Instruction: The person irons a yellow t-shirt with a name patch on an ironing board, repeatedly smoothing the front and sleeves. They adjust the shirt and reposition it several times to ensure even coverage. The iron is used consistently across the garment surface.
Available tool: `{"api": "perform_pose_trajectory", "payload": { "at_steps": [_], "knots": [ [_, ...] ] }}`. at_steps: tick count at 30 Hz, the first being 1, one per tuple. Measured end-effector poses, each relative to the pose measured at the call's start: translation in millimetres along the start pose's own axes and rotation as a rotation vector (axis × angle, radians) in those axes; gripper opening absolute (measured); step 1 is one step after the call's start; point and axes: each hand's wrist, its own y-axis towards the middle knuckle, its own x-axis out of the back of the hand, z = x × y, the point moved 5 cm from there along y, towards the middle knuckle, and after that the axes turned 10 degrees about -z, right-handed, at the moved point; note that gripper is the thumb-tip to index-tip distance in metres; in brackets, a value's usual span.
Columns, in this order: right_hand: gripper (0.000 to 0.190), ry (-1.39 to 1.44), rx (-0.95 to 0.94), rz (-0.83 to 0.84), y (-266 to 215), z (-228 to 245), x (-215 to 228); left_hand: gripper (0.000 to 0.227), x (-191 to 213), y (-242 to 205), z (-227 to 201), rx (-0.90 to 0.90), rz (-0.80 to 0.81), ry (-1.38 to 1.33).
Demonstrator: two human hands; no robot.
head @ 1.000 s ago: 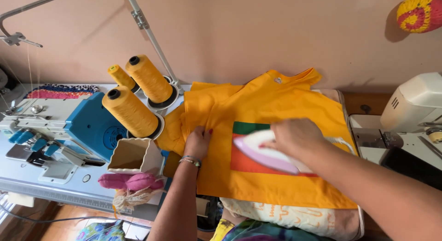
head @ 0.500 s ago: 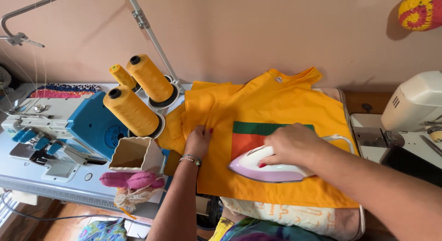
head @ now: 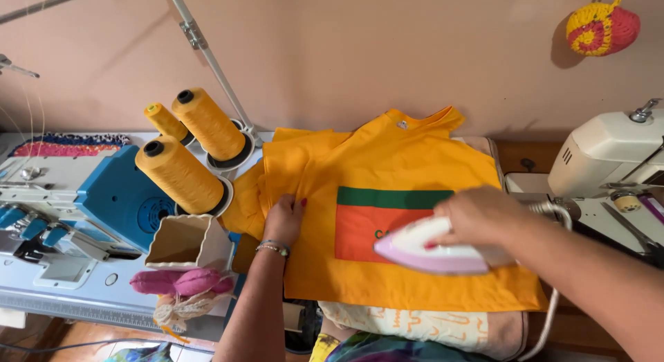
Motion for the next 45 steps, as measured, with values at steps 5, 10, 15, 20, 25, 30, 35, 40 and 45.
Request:
{"api": "perform_pose_trajectory", "payload": {
  "at_steps": [5, 10, 15, 20, 25, 30, 35, 40, 45],
  "knots": [
    [0.041, 0.007, 0.090, -0.011, -30, 15, -7, 0.045, -1, 3, 3, -0.030, -0.015, -0.009],
    [0.046, -0.001, 0.022, -0.216, 3, 6, 17, 0.046, 3, -1, -2, -0.055, -0.021, -0.015],
    [0.057, -0.091, 0.043, -0.232, 64, -11, 19, 0.045, 1, 1, -1, -0.050, -0.035, -0.017],
    [0.061, -0.080, 0.208, -0.283, 92, 31, 24, 0.045, -2, 3, 2, -0.026, -0.021, -0.003],
    [0.055, -0.011, -0.052, -0.212, 102, 36, 38, 0.044, 5, -5, -6, -0.046, -0.036, -0.024],
    [0.056, 0.020, -0.149, -0.080, 60, 28, 34, 0.046, -1, 0, 2, -0.056, -0.018, -0.009],
    [0.052, 0.018, -0.064, -0.028, -8, 38, 14, 0.048, -5, 19, -1, -0.073, -0.037, 0.026],
    [0.054, 0.013, 0.144, 0.043, -65, 52, -18, 0.044, 3, 34, -59, 0.038, 0.002, -0.052],
    [0.042, 0.074, -0.236, 0.066, -106, -8, 10, 0.096, 22, 3, -109, 0.260, 0.066, -0.663]
  ]
}}
